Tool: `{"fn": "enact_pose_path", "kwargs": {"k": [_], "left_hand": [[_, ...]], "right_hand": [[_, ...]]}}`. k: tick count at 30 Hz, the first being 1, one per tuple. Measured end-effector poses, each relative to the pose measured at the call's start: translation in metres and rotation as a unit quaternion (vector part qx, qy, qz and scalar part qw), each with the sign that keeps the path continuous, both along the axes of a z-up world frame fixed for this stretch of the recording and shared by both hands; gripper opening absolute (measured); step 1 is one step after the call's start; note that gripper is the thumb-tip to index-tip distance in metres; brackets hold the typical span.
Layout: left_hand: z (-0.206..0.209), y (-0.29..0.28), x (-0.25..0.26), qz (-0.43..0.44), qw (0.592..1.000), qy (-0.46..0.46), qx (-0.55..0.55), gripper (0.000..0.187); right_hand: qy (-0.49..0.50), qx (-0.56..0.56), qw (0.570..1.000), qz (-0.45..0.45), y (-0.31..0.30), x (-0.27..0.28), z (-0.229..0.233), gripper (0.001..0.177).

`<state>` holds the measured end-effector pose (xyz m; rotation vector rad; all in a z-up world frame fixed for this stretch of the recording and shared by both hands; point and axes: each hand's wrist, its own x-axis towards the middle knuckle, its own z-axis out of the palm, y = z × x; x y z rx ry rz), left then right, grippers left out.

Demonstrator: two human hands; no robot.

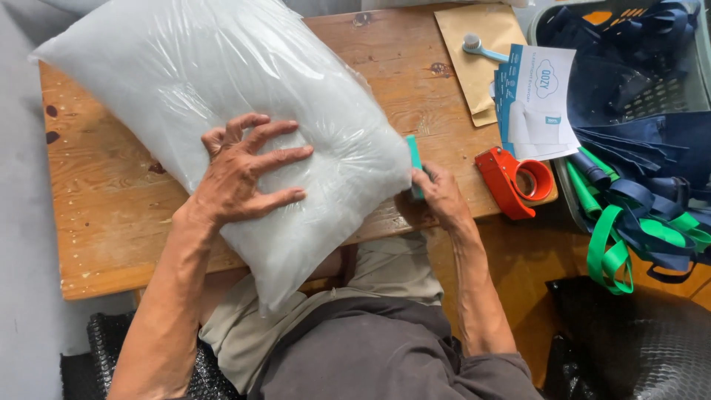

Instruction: Brushing the surface of a plastic-wrapped pillow with a small hand brush

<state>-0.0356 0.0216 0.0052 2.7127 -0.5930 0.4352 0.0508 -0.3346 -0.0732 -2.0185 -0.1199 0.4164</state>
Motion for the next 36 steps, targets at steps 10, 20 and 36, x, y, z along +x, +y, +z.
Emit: {"fn": "enact_pose_path", "kwargs": {"k": [10, 20, 36], "left_hand": [[0.027, 0.002, -0.079, 0.181, 0.98, 0.059, -0.052, 0.045], [0.013, 0.029, -0.131, 0.24, 0.965, 0.065, -0.084, 0.094], [-0.008, 0.122, -0.111, 0.469, 0.863, 0.008, -0.184, 0.09]], "right_hand": [[0.191, 0.031, 0.972, 0.132, -0.017, -0.055, 0.003, 0.025], [0.21, 0.261, 0.91, 0.244, 0.086, -0.116, 0.021, 0.079], [-0.032, 0.326, 0.945, 0.003, 0.078, 0.102, 0.059, 0.04]]}}
